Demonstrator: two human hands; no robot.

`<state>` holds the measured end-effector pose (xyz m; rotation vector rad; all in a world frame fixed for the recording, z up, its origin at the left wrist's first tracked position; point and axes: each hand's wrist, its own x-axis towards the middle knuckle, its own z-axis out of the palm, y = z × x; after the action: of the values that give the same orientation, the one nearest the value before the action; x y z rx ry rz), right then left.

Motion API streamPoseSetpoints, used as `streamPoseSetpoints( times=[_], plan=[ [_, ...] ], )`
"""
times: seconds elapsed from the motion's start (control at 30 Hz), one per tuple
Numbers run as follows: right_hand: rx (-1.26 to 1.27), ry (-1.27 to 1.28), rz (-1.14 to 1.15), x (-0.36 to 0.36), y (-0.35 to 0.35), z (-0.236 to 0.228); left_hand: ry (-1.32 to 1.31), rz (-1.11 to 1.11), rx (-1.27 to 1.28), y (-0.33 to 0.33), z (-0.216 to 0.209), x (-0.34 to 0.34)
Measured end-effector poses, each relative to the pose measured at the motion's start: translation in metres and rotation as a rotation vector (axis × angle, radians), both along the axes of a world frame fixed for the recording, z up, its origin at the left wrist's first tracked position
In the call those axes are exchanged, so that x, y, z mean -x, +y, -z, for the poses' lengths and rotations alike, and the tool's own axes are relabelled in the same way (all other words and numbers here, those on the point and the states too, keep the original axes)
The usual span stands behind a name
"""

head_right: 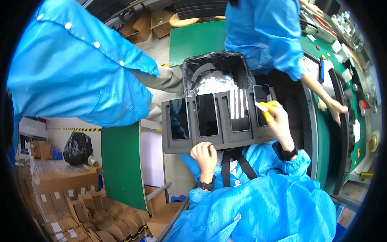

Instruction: Cleaning smartphone screens with a cloth and solvent in a factory environment.

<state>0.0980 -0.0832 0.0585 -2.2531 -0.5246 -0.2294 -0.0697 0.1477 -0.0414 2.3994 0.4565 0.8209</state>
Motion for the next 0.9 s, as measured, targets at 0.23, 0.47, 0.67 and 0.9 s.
streamPoseSetpoints(
  times=[0.23,0.47,0.67,0.9],
  plan=[
    [-0.069,0.144,0.292,0.054,-0.073,0.025,0.018,-0.280,-0.097,0.074,-0.006,0.017],
    [-0.107,-0.089,-0.306,-0.021,0.062,0.020,0.096,-0.433,0.093,0.121,0.008,0.027],
    [-0.020,-0.254,-0.553,-0.083,0.181,0.063,0.070,-0.442,0.755,0.118,0.023,0.032],
    [0.243,-0.135,-1.094,0.014,0.144,0.069,-0.067,-0.319,1.008,0.144,0.079,0.049]
  ],
)
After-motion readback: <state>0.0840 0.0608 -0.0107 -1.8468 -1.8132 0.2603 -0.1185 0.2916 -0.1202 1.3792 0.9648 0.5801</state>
